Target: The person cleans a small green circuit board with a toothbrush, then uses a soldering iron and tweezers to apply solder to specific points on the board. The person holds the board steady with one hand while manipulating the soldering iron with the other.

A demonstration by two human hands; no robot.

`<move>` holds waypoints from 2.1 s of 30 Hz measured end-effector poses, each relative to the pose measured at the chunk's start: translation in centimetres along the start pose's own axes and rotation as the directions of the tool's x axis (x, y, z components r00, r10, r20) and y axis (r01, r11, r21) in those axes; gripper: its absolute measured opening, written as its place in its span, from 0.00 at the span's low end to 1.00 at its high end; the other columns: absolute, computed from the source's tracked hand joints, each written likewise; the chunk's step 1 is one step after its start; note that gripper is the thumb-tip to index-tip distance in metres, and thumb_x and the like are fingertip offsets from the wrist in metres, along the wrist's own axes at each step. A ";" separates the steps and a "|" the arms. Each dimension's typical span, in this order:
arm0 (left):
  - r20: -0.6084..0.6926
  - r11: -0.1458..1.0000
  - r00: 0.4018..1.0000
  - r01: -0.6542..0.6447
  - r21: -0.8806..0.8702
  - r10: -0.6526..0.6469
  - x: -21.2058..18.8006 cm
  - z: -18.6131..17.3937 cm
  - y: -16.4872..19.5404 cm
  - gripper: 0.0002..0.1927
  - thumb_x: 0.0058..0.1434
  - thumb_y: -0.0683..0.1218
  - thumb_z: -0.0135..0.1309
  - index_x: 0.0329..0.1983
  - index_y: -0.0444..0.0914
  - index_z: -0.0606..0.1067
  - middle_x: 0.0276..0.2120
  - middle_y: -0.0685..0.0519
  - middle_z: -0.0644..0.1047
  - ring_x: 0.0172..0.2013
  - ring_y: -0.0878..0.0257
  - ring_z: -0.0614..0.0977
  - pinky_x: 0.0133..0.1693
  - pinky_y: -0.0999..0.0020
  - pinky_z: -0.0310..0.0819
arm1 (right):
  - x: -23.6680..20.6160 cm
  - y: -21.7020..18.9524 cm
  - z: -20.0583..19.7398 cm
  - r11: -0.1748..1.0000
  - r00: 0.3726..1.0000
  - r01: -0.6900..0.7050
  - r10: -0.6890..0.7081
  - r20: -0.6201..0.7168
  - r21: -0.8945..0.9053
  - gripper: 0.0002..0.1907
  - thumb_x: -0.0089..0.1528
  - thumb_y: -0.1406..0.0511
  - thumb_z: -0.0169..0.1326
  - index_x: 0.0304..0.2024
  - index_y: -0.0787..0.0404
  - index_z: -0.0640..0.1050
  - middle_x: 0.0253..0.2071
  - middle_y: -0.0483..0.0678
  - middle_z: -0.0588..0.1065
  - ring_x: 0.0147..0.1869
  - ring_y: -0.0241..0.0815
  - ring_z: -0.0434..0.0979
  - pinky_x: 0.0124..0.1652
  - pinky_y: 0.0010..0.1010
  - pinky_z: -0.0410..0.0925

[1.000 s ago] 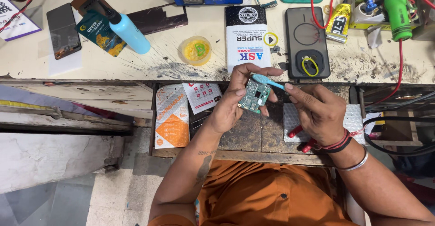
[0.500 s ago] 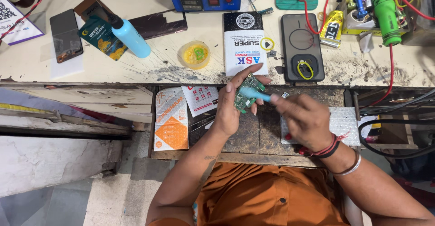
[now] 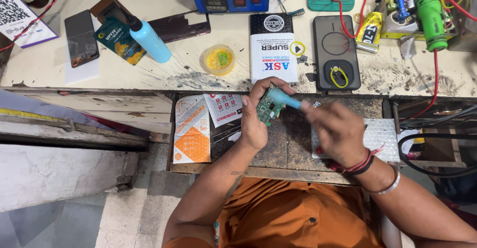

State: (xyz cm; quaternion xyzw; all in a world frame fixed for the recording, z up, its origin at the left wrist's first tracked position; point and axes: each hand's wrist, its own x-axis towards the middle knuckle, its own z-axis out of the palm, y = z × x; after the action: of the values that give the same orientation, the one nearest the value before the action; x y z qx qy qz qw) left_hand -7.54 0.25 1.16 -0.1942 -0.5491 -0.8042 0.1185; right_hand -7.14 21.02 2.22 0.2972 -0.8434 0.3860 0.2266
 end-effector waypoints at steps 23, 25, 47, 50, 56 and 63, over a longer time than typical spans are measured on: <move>0.217 0.758 0.970 0.221 -0.614 -0.108 0.9 -0.1 0.5 0.38 0.79 0.67 0.26 0.77 0.35 0.59 0.68 0.41 0.67 0.73 0.49 0.64 0.76 0.54 0.51 | 0.2 -0.2 0.4 0.997 1.000 0.025 -0.026 0.008 0.070 0.25 0.58 0.77 0.58 0.56 0.52 0.81 0.36 0.47 0.77 0.36 0.40 0.79 0.34 0.31 0.72; 0.225 0.749 0.969 0.222 -0.624 -0.100 0.9 0.0 0.3 0.37 0.79 0.66 0.26 0.77 0.35 0.59 0.69 0.41 0.67 0.73 0.49 0.64 0.76 0.53 0.51 | 0.1 -0.1 0.3 0.996 0.996 0.077 -0.079 0.050 0.037 0.26 0.56 0.78 0.57 0.54 0.52 0.82 0.36 0.48 0.77 0.35 0.41 0.79 0.33 0.32 0.72; 0.191 0.770 0.978 0.189 -0.610 -0.088 0.8 0.0 0.0 0.37 0.80 0.66 0.25 0.76 0.34 0.60 0.70 0.40 0.67 0.73 0.45 0.65 0.77 0.51 0.54 | -0.2 0.7 1.0 0.983 0.997 0.032 -0.044 0.064 0.182 0.21 0.60 0.75 0.60 0.54 0.52 0.82 0.35 0.46 0.78 0.36 0.38 0.81 0.35 0.27 0.75; 0.189 0.787 0.978 0.183 -0.590 -0.087 0.7 -0.1 0.1 0.37 0.79 0.66 0.25 0.75 0.34 0.61 0.70 0.41 0.66 0.73 0.46 0.65 0.76 0.51 0.54 | 0.2 0.3 0.8 0.983 0.997 -0.078 0.079 -0.002 0.165 0.20 0.61 0.75 0.62 0.54 0.53 0.83 0.33 0.46 0.77 0.32 0.38 0.77 0.32 0.28 0.71; 0.193 0.788 0.979 0.172 -0.591 -0.070 0.6 -0.1 -0.1 0.36 0.80 0.66 0.25 0.75 0.35 0.61 0.68 0.40 0.66 0.71 0.45 0.66 0.76 0.50 0.53 | 0.3 0.4 0.9 0.981 1.000 -0.024 0.025 -0.001 0.194 0.20 0.60 0.76 0.61 0.54 0.55 0.82 0.35 0.47 0.78 0.33 0.37 0.78 0.33 0.27 0.71; 0.192 0.786 0.979 0.174 -0.593 -0.072 0.6 -0.2 0.0 0.36 0.80 0.66 0.26 0.74 0.35 0.62 0.69 0.41 0.66 0.72 0.45 0.65 0.75 0.51 0.53 | 0.2 1.1 1.0 0.985 0.990 0.072 -0.089 0.108 0.155 0.26 0.53 0.78 0.54 0.52 0.56 0.83 0.34 0.47 0.79 0.34 0.38 0.78 0.35 0.28 0.72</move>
State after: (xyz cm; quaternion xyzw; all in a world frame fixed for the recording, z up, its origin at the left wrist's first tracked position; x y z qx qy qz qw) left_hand -8.17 0.08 1.33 -0.2488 -0.2816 -0.9255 -0.0469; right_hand -8.16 20.77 1.16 0.3691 -0.8107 0.4215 0.1700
